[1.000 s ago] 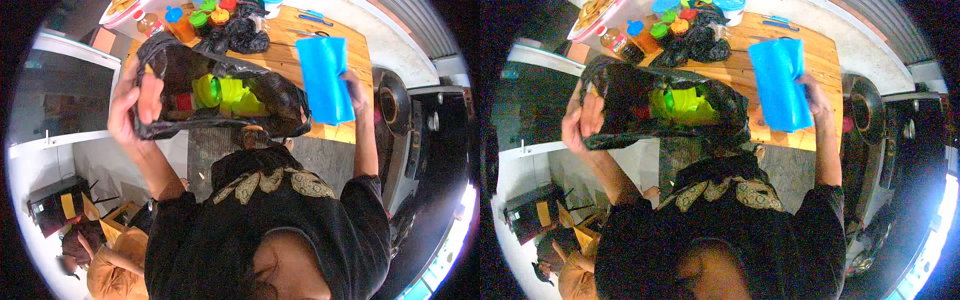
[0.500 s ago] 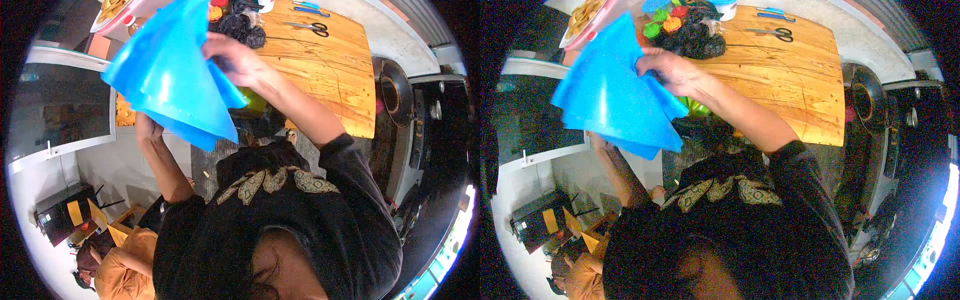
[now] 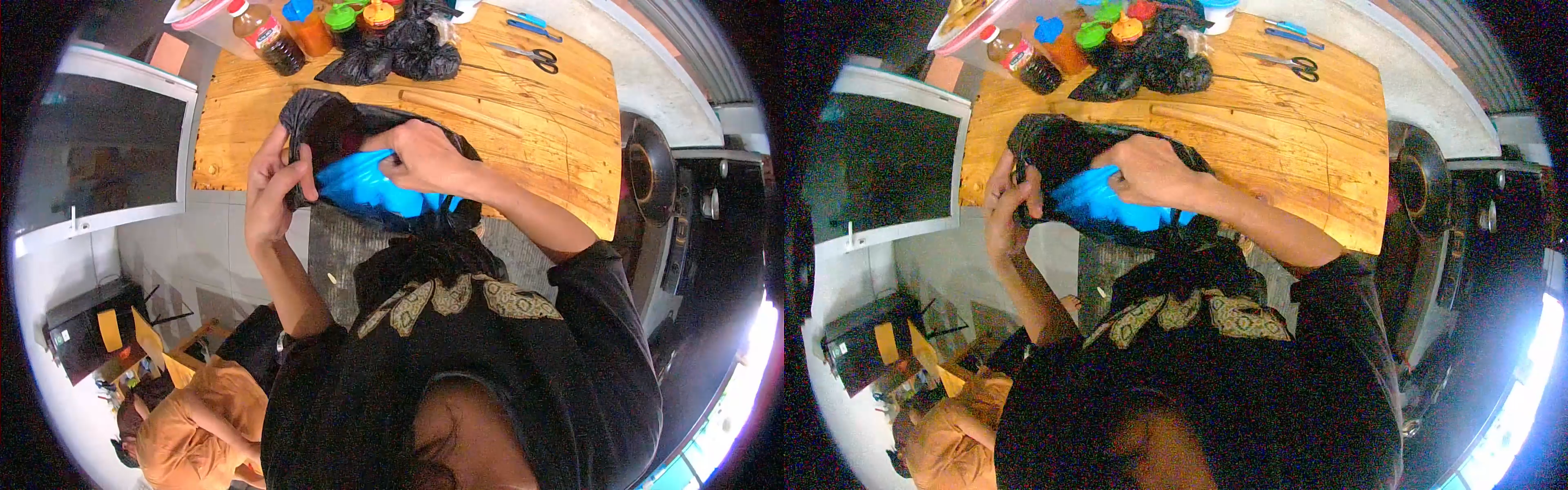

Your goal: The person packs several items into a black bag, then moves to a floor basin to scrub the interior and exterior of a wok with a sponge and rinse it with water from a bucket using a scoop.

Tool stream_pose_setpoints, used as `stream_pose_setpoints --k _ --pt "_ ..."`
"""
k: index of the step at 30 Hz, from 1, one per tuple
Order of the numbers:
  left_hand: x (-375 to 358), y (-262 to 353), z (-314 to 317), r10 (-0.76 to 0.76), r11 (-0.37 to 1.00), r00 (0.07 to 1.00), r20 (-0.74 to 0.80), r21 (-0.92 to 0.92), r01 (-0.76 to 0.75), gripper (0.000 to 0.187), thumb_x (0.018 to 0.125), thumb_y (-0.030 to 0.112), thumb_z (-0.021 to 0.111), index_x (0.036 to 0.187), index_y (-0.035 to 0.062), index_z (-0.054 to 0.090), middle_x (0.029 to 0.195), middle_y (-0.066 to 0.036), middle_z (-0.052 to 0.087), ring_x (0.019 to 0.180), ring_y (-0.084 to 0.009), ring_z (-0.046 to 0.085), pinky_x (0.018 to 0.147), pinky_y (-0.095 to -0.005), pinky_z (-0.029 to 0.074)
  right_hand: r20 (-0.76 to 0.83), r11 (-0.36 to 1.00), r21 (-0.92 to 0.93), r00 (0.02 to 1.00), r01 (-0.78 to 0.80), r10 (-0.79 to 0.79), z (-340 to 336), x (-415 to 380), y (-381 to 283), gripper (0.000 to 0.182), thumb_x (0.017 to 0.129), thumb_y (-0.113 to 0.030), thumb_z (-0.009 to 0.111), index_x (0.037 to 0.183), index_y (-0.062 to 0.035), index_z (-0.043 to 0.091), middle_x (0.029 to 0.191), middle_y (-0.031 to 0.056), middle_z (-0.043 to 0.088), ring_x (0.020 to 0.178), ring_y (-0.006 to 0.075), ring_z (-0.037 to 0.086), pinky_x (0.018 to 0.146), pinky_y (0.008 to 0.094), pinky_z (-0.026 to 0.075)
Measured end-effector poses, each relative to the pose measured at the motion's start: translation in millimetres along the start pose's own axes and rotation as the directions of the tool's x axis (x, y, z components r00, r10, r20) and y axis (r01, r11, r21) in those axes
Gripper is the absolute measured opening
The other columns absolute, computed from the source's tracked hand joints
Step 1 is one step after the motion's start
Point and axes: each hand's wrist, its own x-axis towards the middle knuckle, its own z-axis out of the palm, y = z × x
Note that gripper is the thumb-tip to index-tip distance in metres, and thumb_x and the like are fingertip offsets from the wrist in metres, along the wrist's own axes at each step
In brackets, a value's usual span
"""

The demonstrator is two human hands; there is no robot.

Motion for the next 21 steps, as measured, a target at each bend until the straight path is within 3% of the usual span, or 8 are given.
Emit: stream_pose_setpoints --k 4,5,9,12,13,15,19,21 --pt "1.1 0.8 9.0 0.0 0.998 0.999 -0.048 0.068 0.003 0.046 0.078 0.016 0.059 0.118 -0.0018 0.048 0.068 -0.001 0.05 0.05 -0.0075 0.046 0.048 -0.0188 0.037 -0.224 0.993 0.118 0.974 -0.001 0.028 15.7 24.8 25.4 0.034 0.069 -0.007 0.05 0.099 -0.0013 0.063 0.075 0.0251 0.06 0.073 0.0386 0.061 0.068 0.0435 0.048" --pt "1.9 0.6 7.4 -0.011 0.998 0.999 -0.032 0.062 0.013 0.045 0.078 0.017 0.059 0.118 -0.0018 0.048 0.068 -0.001 0.05 0.05 -0.0074 0.046 0.048 -0.0186 0.037 -0.022 0.989 0.032 0.99 -0.141 0.142 13.8 30.6 32.8 0.039 0.071 -0.009 0.052 0.109 0.001 0.057 0.083 0.0265 0.061 0.08 0.0392 0.061 0.073 0.0438 0.048" --pt "6.7 1.6 18.8 -0.021 0.991 0.998 -0.061 0.13 0.029 0.043 0.079 0.016 0.057 0.117 -0.0022 0.049 0.069 0.0 0.05 0.052 -0.0066 0.045 0.048 -0.0184 0.036 0.167 0.952 -0.265 0.965 -0.154 0.202 54.3 39.9 99.0 0.059 0.082 -0.03 0.057 0.131 -0.0033 0.039 0.108 0.0261 0.058 0.098 0.0398 0.057 0.086 0.042 0.046" --pt "4.3 -1.7 10.8 -0.013 0.99 0.997 -0.071 0.136 0.022 0.041 0.08 0.015 0.056 0.116 -0.0018 0.05 0.069 0.0 0.049 0.052 -0.0067 0.044 0.049 -0.0185 0.036 -0.138 0.919 -0.382 0.977 0.101 -0.165 71.6 10.8 114.6 0.068 0.083 -0.04 0.057 0.137 -0.0061 0.032 0.119 0.0275 0.052 0.108 0.0402 0.053 0.093 0.0414 0.043" --pt "4.1 -3.0 4.4 -0.002 0.992 0.998 -0.059 0.125 0.01 0.04 0.08 0.015 0.056 0.116 -0.0015 0.051 0.07 0.0 0.049 0.053 -0.0067 0.044 0.049 -0.0185 0.036 0.233 0.957 -0.29 0.97 -0.005 0.075 23.4 4.4 71.0 0.079 0.082 -0.045 0.06 0.142 -0.0103 0.022 0.128 0.0259 0.045 0.115 0.0404 0.048 0.099 0.0414 0.039" --pt "4.8 3.6 1.5 -0.033 0.982 0.999 -0.04 0.185 0.04 0.043 0.081 0.01 0.055 0.121 -0.0024 0.047 0.073 0.0 0.051 0.053 -0.0062 0.047 0.05 -0.0176 0.037 0.403 0.95 -0.313 0.905 -0.003 0.136 18.2 -10.5 67.6 0.07 0.083 -0.042 0.061 0.138 -0.0105 0.032 0.123 0.0253 0.05 0.111 0.0392 0.052 0.096 0.0407 0.042" --pt "2.4 13.4 -1.2 -0.068 0.957 0.997 -0.046 0.28 0.078 0.043 0.083 0.003 0.052 0.125 -0.0022 0.044 0.072 0.0 0.05 0.055 -0.0057 0.049 0.05 -0.0172 0.037 0.434 0.983 0.13 0.884 0.127 -0.172 -39.1 -30.8 47.5 0.046 0.084 -0.034 0.062 0.119 -0.0054 0.055 0.111 0.0192 0.06 0.1 0.0319 0.06 0.086 0.0378 0.048" --pt "2.9 10.6 -9.4 -0.084 0.951 0.996 -0.029 0.295 0.089 0.042 0.084 0.0 0.05 0.126 -0.0018 0.044 0.07 0.0 0.05 0.055 -0.0051 0.048 0.05 -0.0172 0.037 0.367 0.738 0.659 0.919 -0.146 -0.146 -71.5 -34.5 71.2 0.029 0.084 -0.028 0.061 0.098 -0.0022 0.063 0.099 0.0112 0.065 0.086 0.0213 0.063 0.076 0.0336 0.05"
